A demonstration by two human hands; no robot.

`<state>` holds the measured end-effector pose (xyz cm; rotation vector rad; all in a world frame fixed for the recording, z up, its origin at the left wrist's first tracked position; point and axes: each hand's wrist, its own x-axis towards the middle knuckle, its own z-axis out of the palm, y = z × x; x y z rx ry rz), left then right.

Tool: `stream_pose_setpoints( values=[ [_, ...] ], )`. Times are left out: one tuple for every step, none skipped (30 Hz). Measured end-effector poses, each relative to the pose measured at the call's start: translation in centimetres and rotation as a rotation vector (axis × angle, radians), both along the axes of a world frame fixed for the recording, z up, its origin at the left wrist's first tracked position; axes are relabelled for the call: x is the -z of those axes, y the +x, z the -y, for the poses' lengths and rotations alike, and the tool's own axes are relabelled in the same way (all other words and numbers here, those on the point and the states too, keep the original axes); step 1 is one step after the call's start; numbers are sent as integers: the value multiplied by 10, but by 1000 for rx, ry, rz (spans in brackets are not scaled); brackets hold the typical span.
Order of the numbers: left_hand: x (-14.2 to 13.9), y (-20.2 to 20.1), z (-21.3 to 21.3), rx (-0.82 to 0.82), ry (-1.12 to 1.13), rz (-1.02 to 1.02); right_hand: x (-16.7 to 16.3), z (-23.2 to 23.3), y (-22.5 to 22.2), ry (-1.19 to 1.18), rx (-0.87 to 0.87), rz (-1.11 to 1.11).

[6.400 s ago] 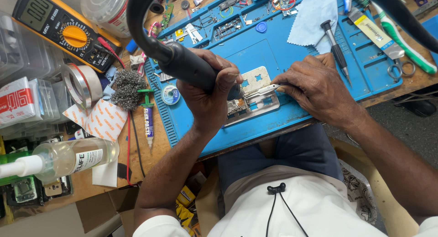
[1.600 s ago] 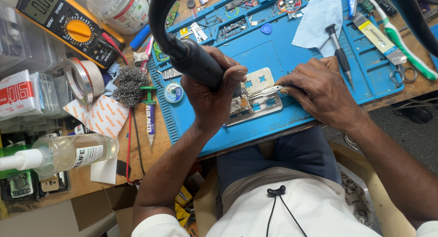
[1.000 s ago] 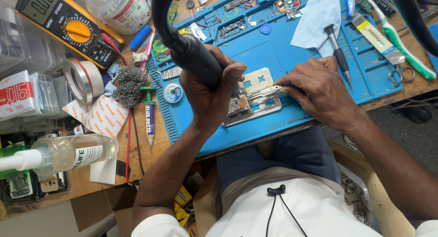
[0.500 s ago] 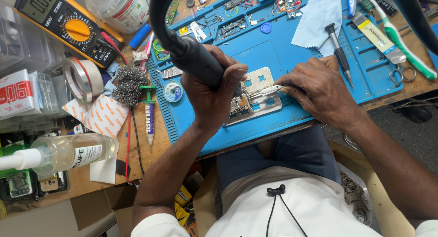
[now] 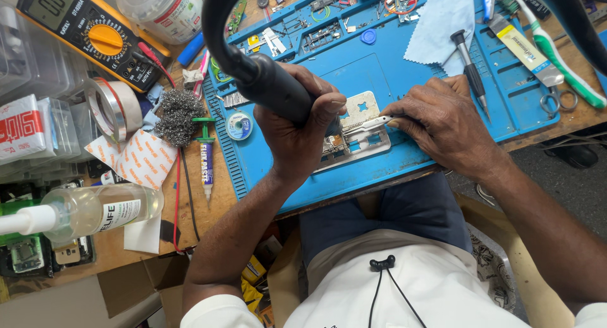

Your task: The person uses a hot air rework station and tweezers to remove and reposition small components on a circuit board. They repeatedly heat the board, lift components with tweezers, and place them back, working on a single board throughout the clip.

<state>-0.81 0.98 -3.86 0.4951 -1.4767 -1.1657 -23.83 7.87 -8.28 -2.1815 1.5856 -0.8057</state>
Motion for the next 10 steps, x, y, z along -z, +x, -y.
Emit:
stream_pose_setpoints(
  values=[
    [0,0,0,5,11,6,0,0,0,-1,1,-3],
    [0,0,0,11,23,9,-1,0,0,-12,-1,-7],
    [-1,1,0,18,35,12,-1,0,0,-23,-3,-12],
    [-1,1,-1,24,47,13,-1,0,0,-33,-5,-17],
    [0,1,-1,29,58,13,0,0,0,-22,-5,-11],
    [0,1,-2,33,70,14,0,1,1,-10,-4,-5],
    [0,1,-2,35,77,13,0,1,1,0,-3,1],
    [0,1,-3,39,83,11,-1,1,0,0,-1,0],
    [-1,1,-3,44,88,9,-1,1,0,1,0,-1],
    [0,1,-3,49,92,5,-1,0,0,2,1,-2]
  ],
)
